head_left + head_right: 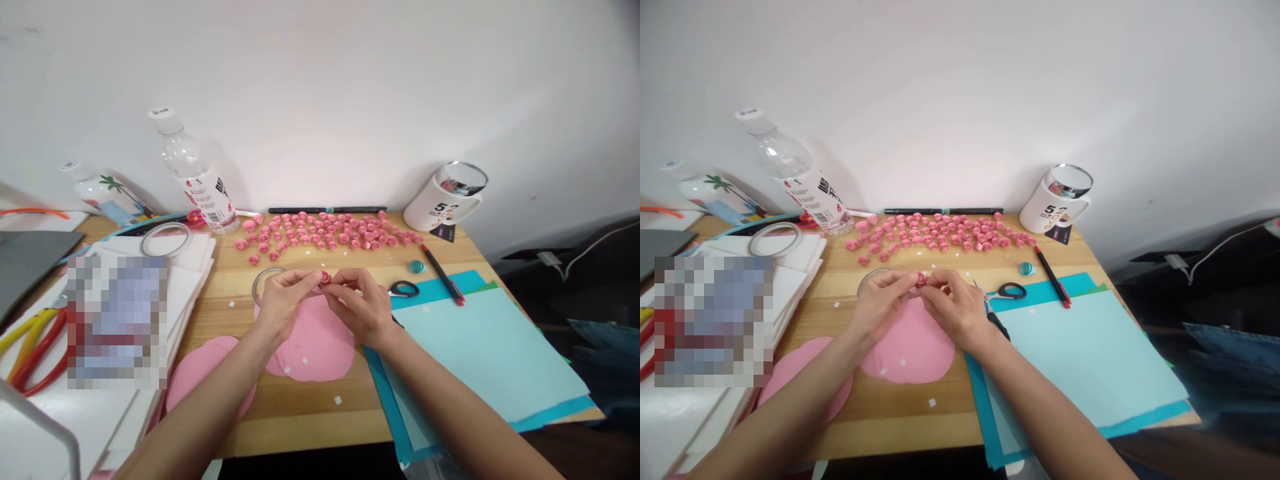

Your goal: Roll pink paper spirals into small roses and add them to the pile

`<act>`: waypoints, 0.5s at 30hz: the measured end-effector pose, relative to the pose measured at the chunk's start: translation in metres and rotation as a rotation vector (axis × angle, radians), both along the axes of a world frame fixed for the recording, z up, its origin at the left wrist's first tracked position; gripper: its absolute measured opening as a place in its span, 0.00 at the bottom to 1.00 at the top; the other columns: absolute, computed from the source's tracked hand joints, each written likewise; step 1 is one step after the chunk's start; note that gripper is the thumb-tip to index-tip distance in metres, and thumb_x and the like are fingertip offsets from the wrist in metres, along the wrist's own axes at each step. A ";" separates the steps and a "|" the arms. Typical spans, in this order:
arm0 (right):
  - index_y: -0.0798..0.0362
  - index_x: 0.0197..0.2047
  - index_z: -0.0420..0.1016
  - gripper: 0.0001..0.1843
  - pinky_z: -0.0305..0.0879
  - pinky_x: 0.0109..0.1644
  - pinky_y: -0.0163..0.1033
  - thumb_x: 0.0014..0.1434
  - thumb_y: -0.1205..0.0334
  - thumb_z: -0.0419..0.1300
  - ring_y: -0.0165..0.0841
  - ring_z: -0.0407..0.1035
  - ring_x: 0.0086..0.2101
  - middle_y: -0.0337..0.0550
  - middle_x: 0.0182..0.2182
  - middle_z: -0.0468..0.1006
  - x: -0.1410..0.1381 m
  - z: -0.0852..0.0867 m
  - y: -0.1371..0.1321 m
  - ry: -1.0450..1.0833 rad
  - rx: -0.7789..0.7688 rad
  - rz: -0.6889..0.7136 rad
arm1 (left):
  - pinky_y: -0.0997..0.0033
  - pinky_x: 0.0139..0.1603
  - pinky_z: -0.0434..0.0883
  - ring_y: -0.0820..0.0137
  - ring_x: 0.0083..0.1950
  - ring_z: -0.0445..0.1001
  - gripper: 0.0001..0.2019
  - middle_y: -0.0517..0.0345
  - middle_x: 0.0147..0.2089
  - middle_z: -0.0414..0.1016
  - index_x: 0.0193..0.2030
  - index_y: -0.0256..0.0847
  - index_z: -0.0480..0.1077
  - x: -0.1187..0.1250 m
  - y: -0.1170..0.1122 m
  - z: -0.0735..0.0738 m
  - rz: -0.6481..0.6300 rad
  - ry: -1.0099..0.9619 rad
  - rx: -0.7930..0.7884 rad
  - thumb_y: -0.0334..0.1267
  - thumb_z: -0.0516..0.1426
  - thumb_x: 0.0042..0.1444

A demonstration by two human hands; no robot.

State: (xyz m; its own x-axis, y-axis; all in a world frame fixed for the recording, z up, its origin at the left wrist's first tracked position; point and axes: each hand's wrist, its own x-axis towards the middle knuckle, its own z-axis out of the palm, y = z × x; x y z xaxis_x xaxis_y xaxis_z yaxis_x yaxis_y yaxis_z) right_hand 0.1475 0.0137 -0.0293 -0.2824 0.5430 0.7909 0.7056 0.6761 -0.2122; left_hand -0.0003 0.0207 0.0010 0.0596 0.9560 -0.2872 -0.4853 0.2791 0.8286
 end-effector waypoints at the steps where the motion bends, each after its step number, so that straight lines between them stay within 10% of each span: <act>1: 0.48 0.37 0.74 0.08 0.67 0.31 0.30 0.55 0.70 0.60 0.25 0.69 0.29 0.41 0.35 0.72 0.000 0.000 0.000 0.003 -0.020 0.014 | 0.74 0.35 0.72 0.73 0.30 0.74 0.05 0.55 0.26 0.78 0.23 0.35 0.77 0.000 0.000 0.001 0.010 -0.002 0.004 0.34 0.67 0.39; 15: 0.41 0.41 0.77 0.12 0.67 0.30 0.32 0.57 0.66 0.58 0.28 0.69 0.29 0.40 0.35 0.76 0.002 0.001 -0.007 -0.082 -0.104 -0.017 | 0.72 0.37 0.71 0.72 0.31 0.74 0.06 0.55 0.26 0.78 0.21 0.36 0.76 -0.001 -0.001 0.006 0.000 0.013 -0.018 0.35 0.66 0.39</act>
State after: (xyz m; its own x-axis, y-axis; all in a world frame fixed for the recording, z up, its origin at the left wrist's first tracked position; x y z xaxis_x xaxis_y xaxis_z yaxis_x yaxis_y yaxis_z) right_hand 0.1497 0.0070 -0.0278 -0.3342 0.6263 0.7043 0.7345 0.6414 -0.2218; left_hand -0.0010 0.0195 0.0066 0.0558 0.9508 -0.3049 -0.4742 0.2939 0.8299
